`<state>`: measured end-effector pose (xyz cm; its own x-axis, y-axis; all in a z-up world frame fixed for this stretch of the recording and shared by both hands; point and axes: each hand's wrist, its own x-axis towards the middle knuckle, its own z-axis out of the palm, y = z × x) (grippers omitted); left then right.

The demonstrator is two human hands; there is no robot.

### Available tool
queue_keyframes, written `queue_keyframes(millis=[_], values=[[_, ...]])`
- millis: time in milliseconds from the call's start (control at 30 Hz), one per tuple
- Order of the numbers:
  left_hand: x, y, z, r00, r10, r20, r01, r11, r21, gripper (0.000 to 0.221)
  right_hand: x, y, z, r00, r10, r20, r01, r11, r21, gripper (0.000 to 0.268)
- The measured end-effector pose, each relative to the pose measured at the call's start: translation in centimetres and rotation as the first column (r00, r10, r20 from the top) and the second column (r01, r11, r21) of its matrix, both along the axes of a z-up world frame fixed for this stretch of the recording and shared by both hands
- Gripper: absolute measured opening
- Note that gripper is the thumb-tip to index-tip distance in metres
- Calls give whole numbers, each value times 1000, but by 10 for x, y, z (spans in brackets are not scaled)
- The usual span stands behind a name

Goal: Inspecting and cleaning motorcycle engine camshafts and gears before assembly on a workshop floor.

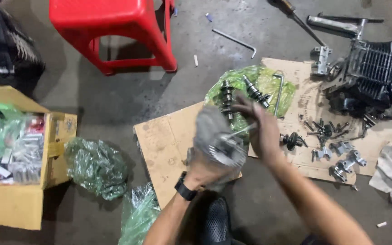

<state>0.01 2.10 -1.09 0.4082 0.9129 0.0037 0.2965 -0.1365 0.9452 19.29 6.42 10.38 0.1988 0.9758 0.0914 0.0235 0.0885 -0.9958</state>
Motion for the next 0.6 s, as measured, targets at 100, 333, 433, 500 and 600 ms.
queue_keyframes(millis=[100, 333, 433, 500, 600], values=[[22, -6, 18, 969, -240, -56, 242, 970, 36, 69, 2, 56, 24, 863, 154, -481, -392, 806, -444, 45], [34, 23, -3, 972, 41, -230, 26, 959, 281, 64, -33, 0, 68, 680, 395, 617, -441, 893, -86, 38], [11, 21, 12, 996, 0, 90, -15, 987, 161, 61, -3, -23, 5, 942, 323, 92, -334, 928, 167, 47], [11, 12, 23, 952, -47, 301, 66, 996, -53, 58, 16, -5, -25, 932, 239, -271, -234, 971, 50, 52], [31, -1, 23, 951, -224, 214, 218, 975, 51, 61, 14, 44, -5, 909, -23, -416, -258, 753, -605, 43]])
